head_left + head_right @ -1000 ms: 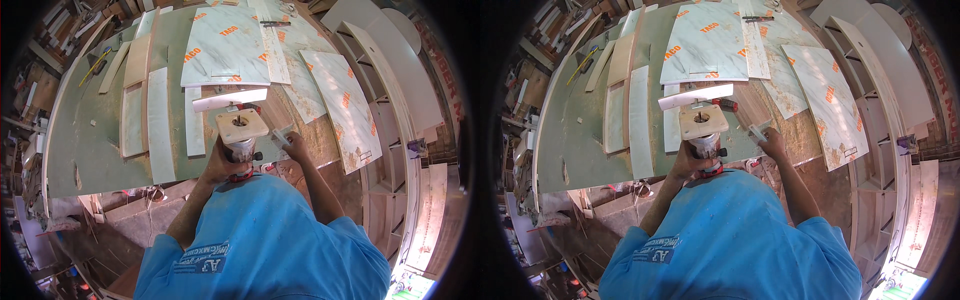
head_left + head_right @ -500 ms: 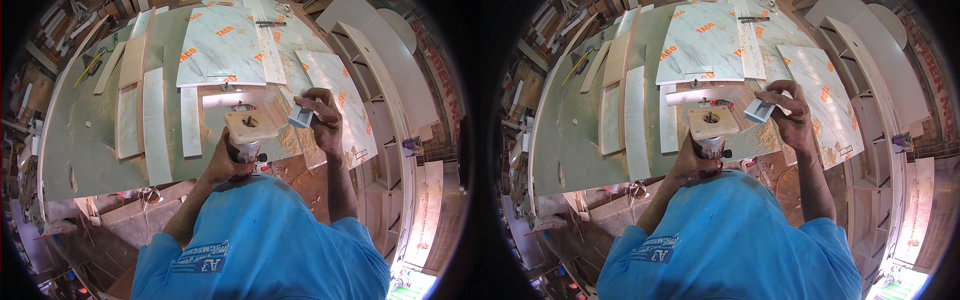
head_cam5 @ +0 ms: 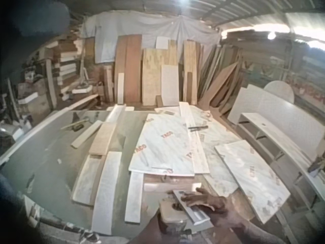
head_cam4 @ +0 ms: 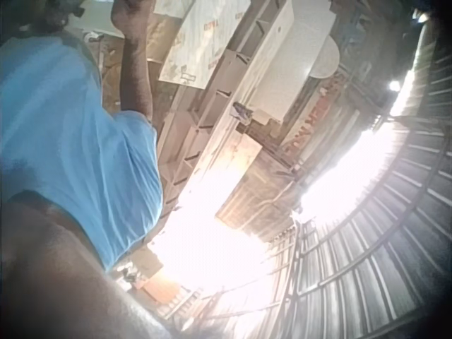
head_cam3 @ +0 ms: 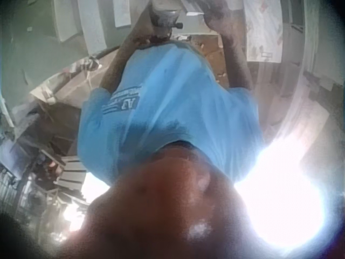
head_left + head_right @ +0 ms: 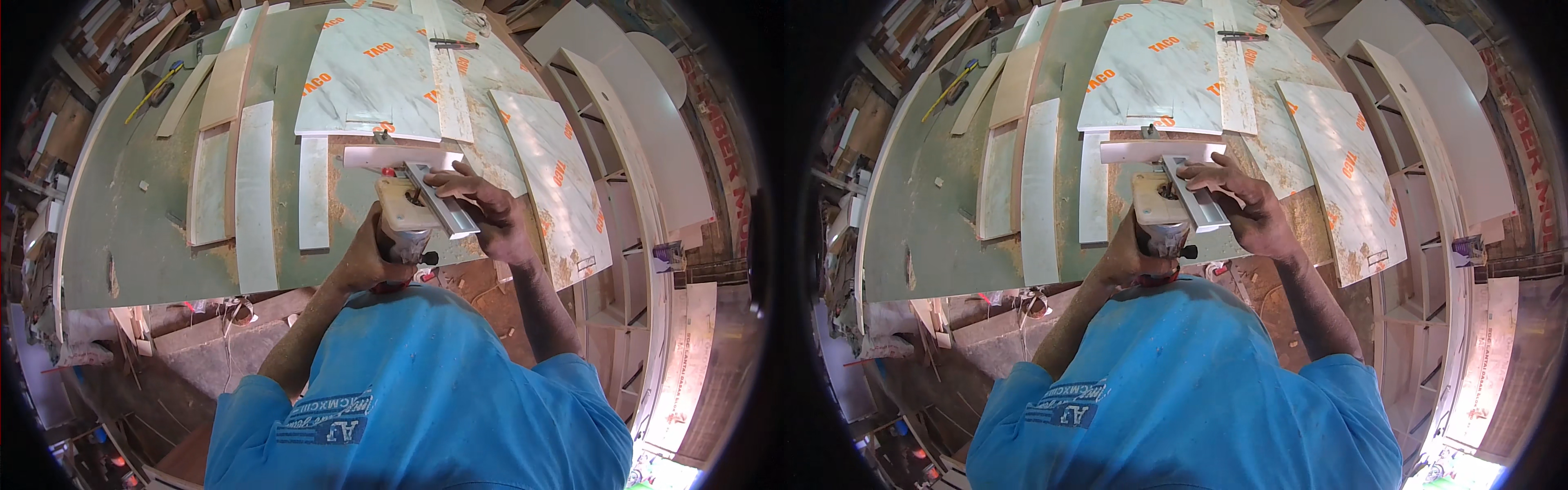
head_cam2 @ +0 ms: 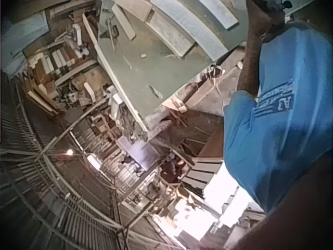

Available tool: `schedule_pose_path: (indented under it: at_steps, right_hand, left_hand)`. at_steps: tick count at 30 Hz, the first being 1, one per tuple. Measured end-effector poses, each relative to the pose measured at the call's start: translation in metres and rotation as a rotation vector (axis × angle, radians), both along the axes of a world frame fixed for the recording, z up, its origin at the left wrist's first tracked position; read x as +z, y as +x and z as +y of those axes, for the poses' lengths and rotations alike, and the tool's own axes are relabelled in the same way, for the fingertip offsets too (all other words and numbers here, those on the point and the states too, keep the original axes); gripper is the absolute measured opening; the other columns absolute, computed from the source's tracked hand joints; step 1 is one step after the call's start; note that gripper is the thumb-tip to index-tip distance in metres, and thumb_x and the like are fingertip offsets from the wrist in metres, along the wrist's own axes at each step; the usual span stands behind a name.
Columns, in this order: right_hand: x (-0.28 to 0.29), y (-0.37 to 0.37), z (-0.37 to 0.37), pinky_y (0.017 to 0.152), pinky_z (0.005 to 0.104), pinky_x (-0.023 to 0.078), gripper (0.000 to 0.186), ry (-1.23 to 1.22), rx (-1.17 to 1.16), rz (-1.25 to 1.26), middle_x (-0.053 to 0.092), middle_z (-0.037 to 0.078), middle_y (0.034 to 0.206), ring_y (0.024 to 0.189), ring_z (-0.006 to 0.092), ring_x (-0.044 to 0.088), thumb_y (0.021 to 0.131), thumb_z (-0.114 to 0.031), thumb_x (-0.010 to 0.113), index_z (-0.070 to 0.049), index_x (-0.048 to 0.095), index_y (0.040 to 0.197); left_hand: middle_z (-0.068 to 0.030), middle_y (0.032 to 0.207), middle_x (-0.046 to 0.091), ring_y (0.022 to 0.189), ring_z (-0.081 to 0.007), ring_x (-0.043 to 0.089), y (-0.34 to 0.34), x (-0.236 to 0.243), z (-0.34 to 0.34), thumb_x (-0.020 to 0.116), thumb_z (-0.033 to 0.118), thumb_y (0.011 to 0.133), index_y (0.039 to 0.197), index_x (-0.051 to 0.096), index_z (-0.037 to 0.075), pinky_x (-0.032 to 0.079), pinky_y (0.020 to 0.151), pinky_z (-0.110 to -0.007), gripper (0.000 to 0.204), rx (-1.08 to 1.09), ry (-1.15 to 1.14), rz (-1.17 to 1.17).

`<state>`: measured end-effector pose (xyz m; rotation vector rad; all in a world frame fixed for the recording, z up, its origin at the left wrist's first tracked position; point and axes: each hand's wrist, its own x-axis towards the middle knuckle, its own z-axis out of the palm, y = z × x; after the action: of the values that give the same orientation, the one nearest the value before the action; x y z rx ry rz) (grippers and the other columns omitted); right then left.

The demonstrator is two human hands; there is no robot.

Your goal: The person uses a handheld wood router to cut a rectangular opening in a wood panel covered with white protective film. They guide the tool through the material, inspect the router base while handling a metal hardware piece, and then perform additional routing on the panel.

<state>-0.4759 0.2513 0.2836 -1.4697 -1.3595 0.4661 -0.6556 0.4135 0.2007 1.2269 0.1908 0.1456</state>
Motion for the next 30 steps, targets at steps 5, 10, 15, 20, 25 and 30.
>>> schedule_pose_path:
  at_steps: [5, 10, 15, 20, 25, 30]
  right_hand:
    - [0.010, 0.001, 0.002, 0.129, 0.0518, 0.018, 0.068, -0.045, 0.136, 0.160, 0.059, 0.016, 0.147, 0.147, 0.0286, 0.046, 0.073, 0.024, 0.043, -0.005, 0.063, 0.131]
    - [0.006, 0.007, 0.003, 0.126, 0.0475, 0.029, 0.073, -0.068, 0.152, 0.157, 0.058, 0.015, 0.146, 0.146, 0.0295, 0.046, 0.069, 0.024, 0.041, -0.005, 0.063, 0.133]
    - [0.014, 0.007, 0.008, 0.121, 0.0442, 0.038, 0.075, -0.089, 0.147, 0.084, 0.060, 0.013, 0.143, 0.140, 0.0303, 0.052, 0.069, 0.021, 0.049, -0.006, 0.064, 0.137]
    - [0.016, 0.011, 0.010, 0.119, 0.0453, 0.040, 0.067, -0.095, 0.166, -0.115, 0.062, 0.014, 0.142, 0.137, 0.0312, 0.054, 0.074, 0.012, 0.062, -0.003, 0.063, 0.140]
    - [0.005, 0.018, 0.005, 0.119, 0.0456, 0.039, 0.061, -0.080, 0.155, -0.127, 0.063, 0.013, 0.140, 0.136, 0.0309, 0.055, 0.079, 0.007, 0.069, -0.004, 0.063, 0.139]
    - [0.009, 0.017, 0.005, 0.120, 0.0460, 0.038, 0.054, -0.112, 0.154, -0.060, 0.062, 0.014, 0.141, 0.137, 0.0302, 0.054, 0.082, 0.004, 0.071, -0.004, 0.063, 0.134]
  left_hand:
    - [-0.0154, 0.134, 0.057, 0.124, -0.0250, 0.060, -0.001, -0.001, -0.002, 0.089, 0.002, 0.058, 0.149, 0.031, 0.000, 0.053, 0.103, -0.041, 0.108, 0.017, -0.045, 0.013]
    - [-0.0150, 0.137, 0.055, 0.127, -0.0250, 0.057, 0.001, -0.012, -0.004, 0.089, 0.003, 0.058, 0.149, 0.031, 0.000, 0.050, 0.107, -0.042, 0.108, 0.028, -0.073, 0.016]
    - [-0.0152, 0.137, 0.052, 0.128, -0.0251, 0.053, 0.004, -0.017, -0.003, 0.091, 0.006, 0.059, 0.148, 0.031, -0.001, 0.045, 0.111, -0.041, 0.108, 0.025, -0.012, -0.004]
    - [-0.0111, 0.127, 0.060, 0.114, -0.0219, 0.064, 0.005, -0.025, -0.006, 0.088, 0.004, 0.059, 0.147, 0.036, 0.003, 0.056, 0.097, -0.039, 0.102, 0.072, 0.064, -0.028]
    - [-0.0162, 0.136, 0.051, 0.129, -0.0250, 0.053, 0.004, -0.014, -0.008, 0.091, 0.007, 0.062, 0.146, 0.030, -0.002, 0.045, 0.111, -0.041, 0.104, 0.029, -0.032, -0.035]
    - [-0.0169, 0.135, 0.052, 0.130, -0.0255, 0.053, 0.007, -0.020, -0.010, 0.090, 0.006, 0.062, 0.145, 0.030, -0.003, 0.045, 0.111, -0.041, 0.102, 0.024, -0.021, -0.068]
